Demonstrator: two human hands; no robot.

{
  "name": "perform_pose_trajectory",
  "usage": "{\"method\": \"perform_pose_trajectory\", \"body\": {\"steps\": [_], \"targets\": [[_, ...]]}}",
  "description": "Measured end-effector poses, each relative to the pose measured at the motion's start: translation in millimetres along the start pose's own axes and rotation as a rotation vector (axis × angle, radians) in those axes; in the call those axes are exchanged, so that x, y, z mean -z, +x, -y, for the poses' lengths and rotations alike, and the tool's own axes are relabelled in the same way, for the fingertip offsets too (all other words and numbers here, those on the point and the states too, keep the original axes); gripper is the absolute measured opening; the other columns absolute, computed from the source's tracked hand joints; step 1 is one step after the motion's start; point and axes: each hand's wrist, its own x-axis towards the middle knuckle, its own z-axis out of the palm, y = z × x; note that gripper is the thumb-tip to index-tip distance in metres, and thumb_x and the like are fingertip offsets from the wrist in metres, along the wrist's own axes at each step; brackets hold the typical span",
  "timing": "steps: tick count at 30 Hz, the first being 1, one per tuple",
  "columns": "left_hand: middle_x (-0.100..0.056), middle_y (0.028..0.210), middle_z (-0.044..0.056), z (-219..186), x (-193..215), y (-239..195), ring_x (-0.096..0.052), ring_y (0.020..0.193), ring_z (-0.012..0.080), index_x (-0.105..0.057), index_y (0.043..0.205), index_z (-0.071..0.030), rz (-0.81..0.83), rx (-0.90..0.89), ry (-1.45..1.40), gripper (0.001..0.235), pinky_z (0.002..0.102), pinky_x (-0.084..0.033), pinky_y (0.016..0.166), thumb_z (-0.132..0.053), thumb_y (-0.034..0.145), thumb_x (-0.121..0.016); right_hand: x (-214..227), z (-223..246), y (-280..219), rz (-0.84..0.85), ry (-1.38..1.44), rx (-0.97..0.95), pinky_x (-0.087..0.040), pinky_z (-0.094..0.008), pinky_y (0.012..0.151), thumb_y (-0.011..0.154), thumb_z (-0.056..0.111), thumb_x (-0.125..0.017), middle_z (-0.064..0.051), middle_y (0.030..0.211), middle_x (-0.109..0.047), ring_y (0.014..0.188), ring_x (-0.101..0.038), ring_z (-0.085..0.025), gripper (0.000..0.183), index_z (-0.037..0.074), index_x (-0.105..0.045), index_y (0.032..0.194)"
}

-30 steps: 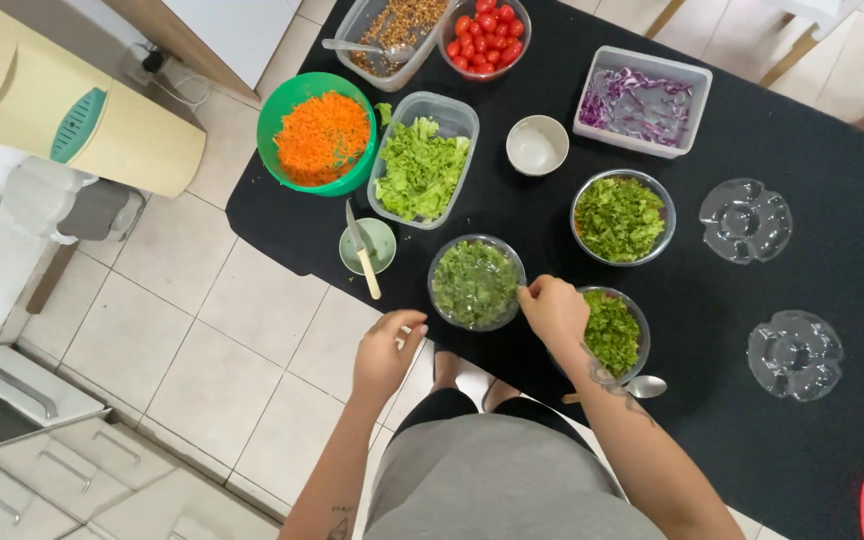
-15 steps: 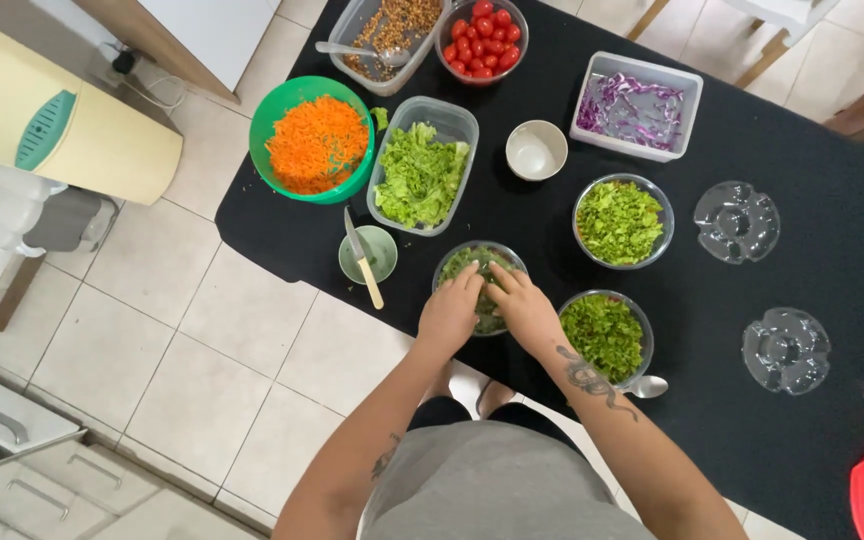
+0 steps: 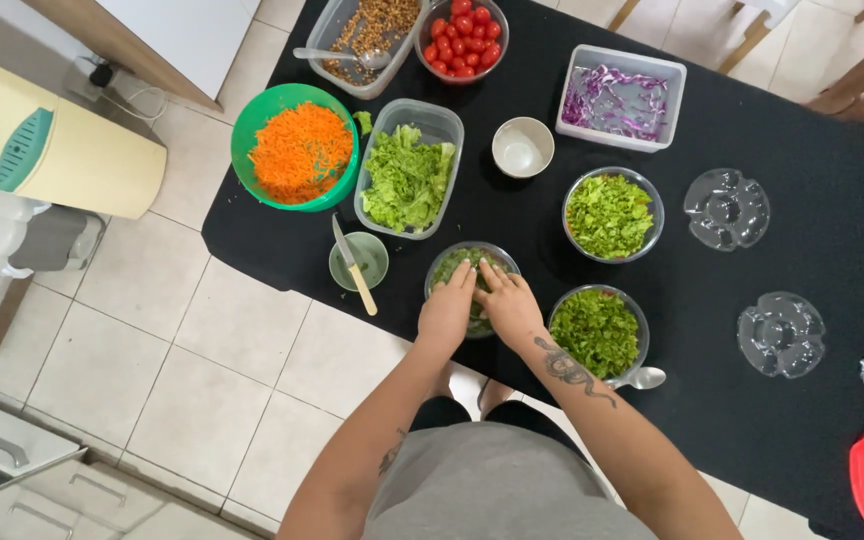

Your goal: The person assembles salads in three clear bowls by adding cherry tomatoes and sliced hard-boiled eggs to a base of chopped lettuce. They use a knife to slice the eggs at the sink and then transfer the pieces to the bowls on the table.

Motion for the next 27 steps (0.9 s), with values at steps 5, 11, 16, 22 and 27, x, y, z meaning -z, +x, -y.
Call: {"method": "perform_pose_trajectory", "body": {"steps": [5,11,16,22,27], "targets": [[-0.01,0.154,0.007,1,4,-5,-0.043,0.121,0.0418,-0.027,0.145,-0.007,-0.021,-0.013,-0.069,0.079,0.044,-0.057,0.086,0.007,0.077,-0.066,15,2,-2,0.043,0.028,-0.013,-0.03,-0.036,0.103,0.078,0.033,-0.071,-0.007,0.146,-0.036,0.127,-0.044,-0.021,0.046,0.027,-0.056,0.121],[-0.015,0.153,0.006,0,9,-11,-0.044,0.119,0.0448,-0.03,0.143,-0.006,-0.061,-0.065,-0.063,0.084,0.049,-0.054,0.09,0.01,0.07,-0.069,25,-1,-4,0.054,0.157,-0.05,-0.03,-0.038,0.104,0.077,0.025,-0.073,-0.008,0.145,-0.036,0.129,-0.043,-0.021,0.055,0.025,-0.049,0.127],[-0.017,0.152,0.008,-4,18,-20,-0.047,0.115,0.0455,-0.031,0.142,-0.007,-0.022,-0.141,-0.018,0.083,0.052,-0.051,0.093,0.0,0.071,-0.074,60,-44,-56,-0.153,0.447,-0.133,-0.033,-0.04,0.102,0.08,0.022,-0.069,-0.003,0.136,-0.047,0.124,-0.047,-0.019,0.041,0.021,-0.055,0.118],[-0.029,0.149,0.004,-17,18,-28,-0.051,0.113,0.0418,-0.043,0.136,-0.013,-0.188,-0.089,0.003,0.064,0.049,-0.052,0.089,-0.009,0.077,-0.069,-29,-168,-196,-0.68,0.665,-0.895,-0.046,-0.032,0.081,0.09,0.03,-0.064,0.004,0.093,-0.067,0.09,-0.063,-0.016,0.009,0.024,-0.069,0.094],[-0.047,0.139,-0.001,-30,16,-55,-0.055,0.11,0.032,-0.056,0.127,-0.015,-0.601,-0.085,-0.016,0.055,0.042,-0.049,0.09,-0.019,0.074,-0.074,-126,-222,-281,-0.615,1.725,-1.866,-0.056,-0.029,0.049,0.084,0.051,-0.068,-0.022,0.092,-0.065,0.07,-0.07,-0.023,0.061,-0.002,-0.054,0.112]]}}
